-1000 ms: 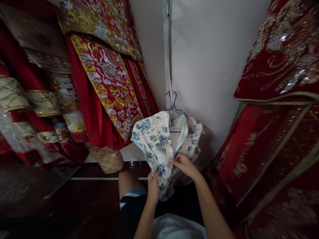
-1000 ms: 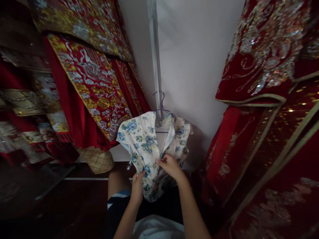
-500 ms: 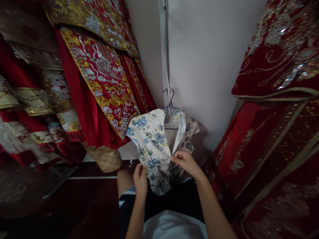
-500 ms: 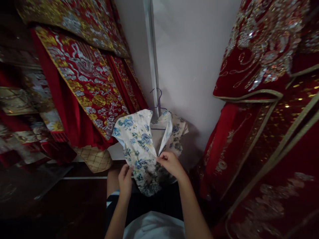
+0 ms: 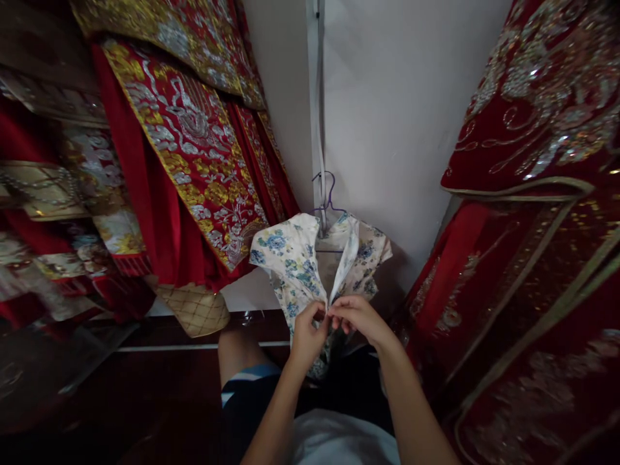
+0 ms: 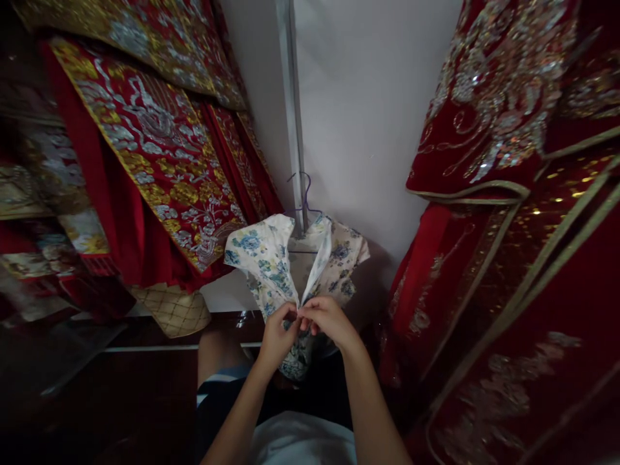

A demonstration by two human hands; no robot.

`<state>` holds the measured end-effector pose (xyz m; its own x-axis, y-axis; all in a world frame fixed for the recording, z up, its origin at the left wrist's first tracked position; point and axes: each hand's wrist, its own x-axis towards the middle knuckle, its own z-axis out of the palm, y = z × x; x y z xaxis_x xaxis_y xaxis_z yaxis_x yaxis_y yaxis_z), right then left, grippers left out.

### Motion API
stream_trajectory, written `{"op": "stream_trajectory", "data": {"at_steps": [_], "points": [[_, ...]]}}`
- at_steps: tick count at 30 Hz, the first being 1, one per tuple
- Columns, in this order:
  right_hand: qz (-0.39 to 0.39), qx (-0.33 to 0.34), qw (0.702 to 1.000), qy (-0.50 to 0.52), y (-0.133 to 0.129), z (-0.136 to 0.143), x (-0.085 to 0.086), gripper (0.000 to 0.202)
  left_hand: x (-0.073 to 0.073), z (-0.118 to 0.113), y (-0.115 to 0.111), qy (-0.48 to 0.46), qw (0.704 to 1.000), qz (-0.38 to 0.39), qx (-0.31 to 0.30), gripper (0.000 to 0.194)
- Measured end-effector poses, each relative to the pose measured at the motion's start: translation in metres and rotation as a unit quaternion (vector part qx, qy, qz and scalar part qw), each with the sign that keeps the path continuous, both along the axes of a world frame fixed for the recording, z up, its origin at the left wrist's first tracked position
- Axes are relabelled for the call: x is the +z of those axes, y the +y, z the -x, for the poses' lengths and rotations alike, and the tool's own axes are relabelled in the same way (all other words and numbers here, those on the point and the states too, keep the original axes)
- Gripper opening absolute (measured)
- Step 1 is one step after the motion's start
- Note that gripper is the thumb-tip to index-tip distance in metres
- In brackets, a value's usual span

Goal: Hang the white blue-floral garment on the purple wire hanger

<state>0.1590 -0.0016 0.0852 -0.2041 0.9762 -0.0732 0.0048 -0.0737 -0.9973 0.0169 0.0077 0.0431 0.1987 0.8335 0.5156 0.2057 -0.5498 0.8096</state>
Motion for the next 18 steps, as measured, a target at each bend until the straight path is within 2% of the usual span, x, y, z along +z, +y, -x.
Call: {"op": "stream_trajectory", "data": {"at_steps": [3, 6, 8, 14, 16, 18], "points": [[0.002, -0.045, 0.997, 0.068, 0.003, 0.004, 0.006, 0.027, -0.003, 0.008, 0.000, 0.016, 1.000, 0.010, 0.006, 0.016], [-0.035, -0.111, 0.982, 0.149, 0.018, 0.012, 0.020, 0.030, -0.007, 0.013, 0.001, 0.025, 0.999, 0.030, 0.005, 0.018], [-0.067, -0.160, 0.967, 0.187, 0.033, 0.017, 0.038, 0.029, -0.010, 0.013, 0.002, 0.024, 0.999, 0.043, -0.002, 0.019], [-0.160, -0.273, 0.919, 0.237, 0.084, 0.032, 0.109, 0.015, -0.023, 0.010, -0.003, 0.011, 0.998, 0.060, -0.006, 0.019], [-0.166, -0.277, 0.912, 0.253, 0.090, 0.039, 0.122, 0.014, -0.027, 0.012, -0.003, 0.020, 0.998, 0.061, -0.019, 0.018], [-0.173, -0.259, 0.915, 0.258, 0.088, 0.044, 0.124, 0.014, -0.025, 0.015, -0.001, 0.043, 0.997, 0.064, -0.020, 0.018]]}}
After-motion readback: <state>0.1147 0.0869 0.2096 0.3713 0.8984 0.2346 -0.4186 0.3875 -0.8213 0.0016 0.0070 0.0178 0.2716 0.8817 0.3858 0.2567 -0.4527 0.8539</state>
